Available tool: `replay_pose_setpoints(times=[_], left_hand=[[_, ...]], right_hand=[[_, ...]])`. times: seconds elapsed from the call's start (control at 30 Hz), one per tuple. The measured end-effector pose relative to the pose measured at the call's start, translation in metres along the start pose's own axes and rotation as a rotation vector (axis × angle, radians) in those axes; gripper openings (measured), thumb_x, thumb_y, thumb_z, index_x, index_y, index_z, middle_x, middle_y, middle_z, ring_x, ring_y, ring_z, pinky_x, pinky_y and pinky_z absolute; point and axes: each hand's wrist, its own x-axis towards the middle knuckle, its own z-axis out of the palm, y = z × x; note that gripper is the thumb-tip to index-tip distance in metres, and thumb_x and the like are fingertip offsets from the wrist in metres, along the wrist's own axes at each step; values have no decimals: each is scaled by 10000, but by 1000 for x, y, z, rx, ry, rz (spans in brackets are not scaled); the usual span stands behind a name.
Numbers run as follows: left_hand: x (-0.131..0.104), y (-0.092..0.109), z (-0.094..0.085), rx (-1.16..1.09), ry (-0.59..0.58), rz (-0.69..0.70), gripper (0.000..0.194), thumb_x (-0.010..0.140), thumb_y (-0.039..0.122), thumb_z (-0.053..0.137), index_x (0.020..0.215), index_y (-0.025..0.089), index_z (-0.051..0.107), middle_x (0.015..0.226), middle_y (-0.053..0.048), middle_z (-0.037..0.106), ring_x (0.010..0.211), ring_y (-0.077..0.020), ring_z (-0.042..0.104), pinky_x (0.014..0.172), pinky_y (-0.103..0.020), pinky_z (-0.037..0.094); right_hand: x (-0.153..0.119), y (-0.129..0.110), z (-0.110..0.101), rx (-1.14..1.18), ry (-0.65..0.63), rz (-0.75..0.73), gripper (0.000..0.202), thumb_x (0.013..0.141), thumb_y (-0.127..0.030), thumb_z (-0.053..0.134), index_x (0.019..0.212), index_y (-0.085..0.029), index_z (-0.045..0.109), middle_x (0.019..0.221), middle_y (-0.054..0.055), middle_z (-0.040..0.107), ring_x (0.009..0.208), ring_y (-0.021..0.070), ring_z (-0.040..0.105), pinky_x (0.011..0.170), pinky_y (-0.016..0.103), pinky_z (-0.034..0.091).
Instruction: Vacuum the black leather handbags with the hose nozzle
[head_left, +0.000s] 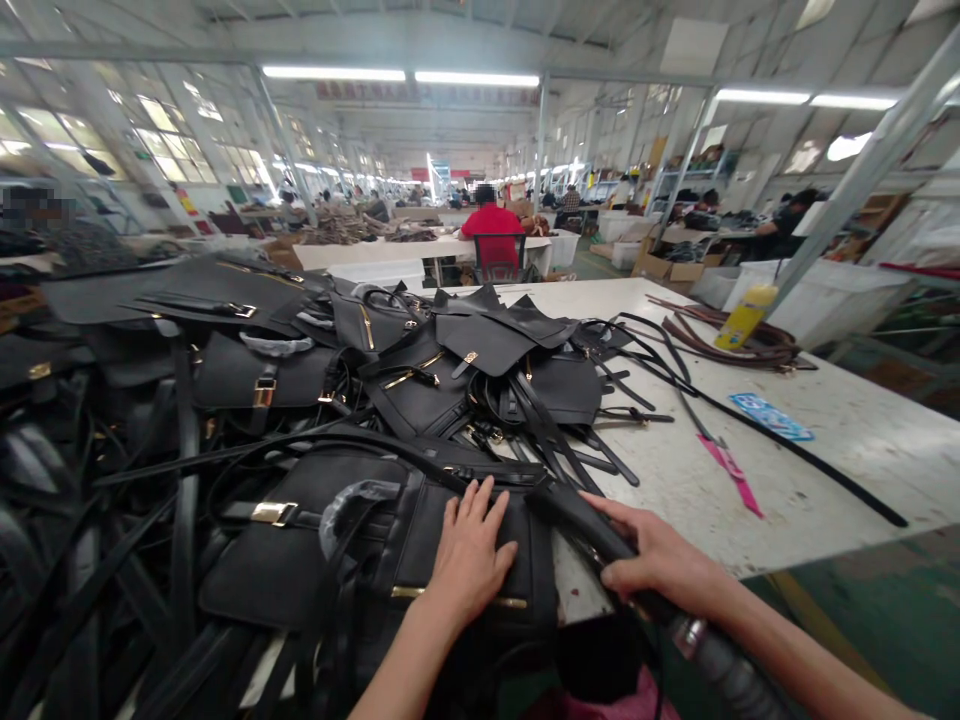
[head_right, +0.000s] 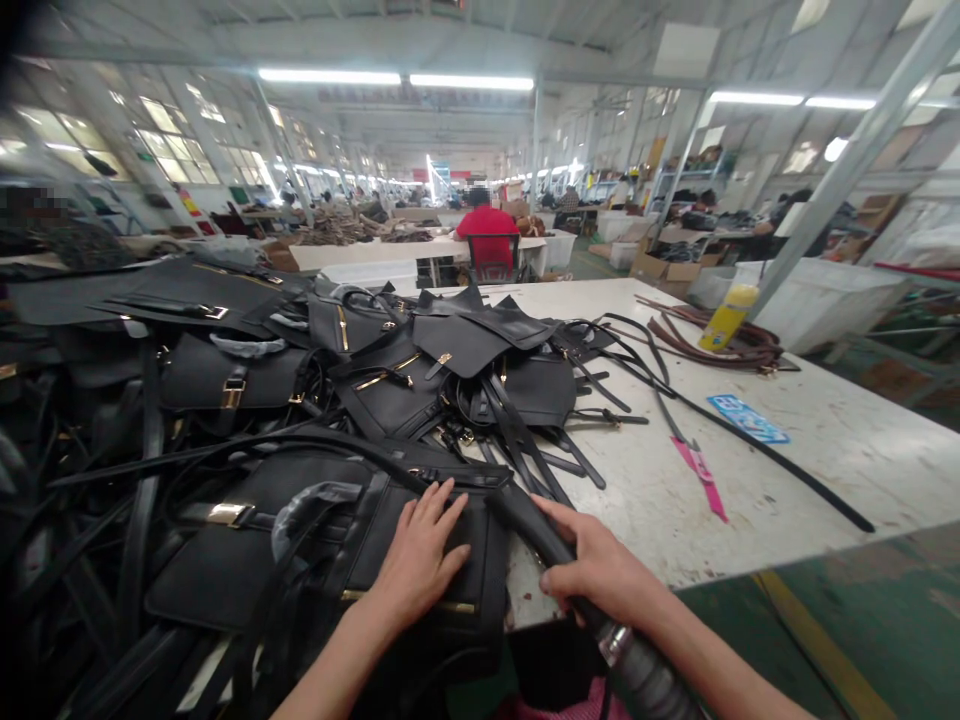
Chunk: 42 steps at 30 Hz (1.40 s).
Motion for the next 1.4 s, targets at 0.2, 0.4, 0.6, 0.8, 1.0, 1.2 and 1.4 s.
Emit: replay_pose_setpoints(times=[0.2,0.4,0.6,0.8,1.0,1.2,1.4], left_hand=[[18,-19,47,220,75,68,579,804,393,423,1340,238,271,1448,-117,201,1329,-292,127,1034,-568,149],[15,-20,45,231,74,75,589,808,407,415,1348,243,249,1452,-118,184,1333,-280,108,1042,-560,148],[14,-22,48,182,86,64,589,816,428,389,1354,242,237,1454,-102,187,1335,-276,93,1051,-565,131],[-1,-11,47,48,50,99,622,818,522,333,1365,259,198,1466,-68,142,1341,-251,64,1072,-540,133],[-16,9,51,-95,-14,141,656,774,509,449,1347,255,258,1450,-61,218,1333,-265,132,1086,-526,127],[-18,13,54,-234,-49,126,423,792,450,470,1186,299,485,1272,-15,500,1249,-230,336,1090,-473,181],[-15,12,40,-173,-48,236,546,818,451,414,1315,247,318,1393,-43,345,1320,-234,183,1105,-481,115]], right_hand=[[49,-2,-22,-19,-102,78,876,555,-119,600,1357,-220,264,620,-56,617,384,113,531,341,188,407],[83,-31,-26,-7,-83,-14,833,586,-149,625,1344,-228,291,657,-58,585,440,116,556,358,183,408],[47,-24,-33,-34,-128,5,811,594,-115,596,1343,-221,302,689,-40,611,416,106,534,357,194,426],[61,-16,-14,-47,-74,-16,827,610,-101,584,1364,-174,252,665,-48,609,399,78,494,364,169,403],[76,-53,24,-60,-267,-36,826,580,-75,607,1336,-249,323,768,-36,645,451,90,532,399,174,417],[92,-40,54,-32,-438,43,815,488,-42,617,1266,-217,444,768,-33,646,472,86,526,398,160,419],[149,-38,69,-37,-327,19,811,553,-128,612,1315,-225,353,651,-54,593,392,84,510,391,188,414]])
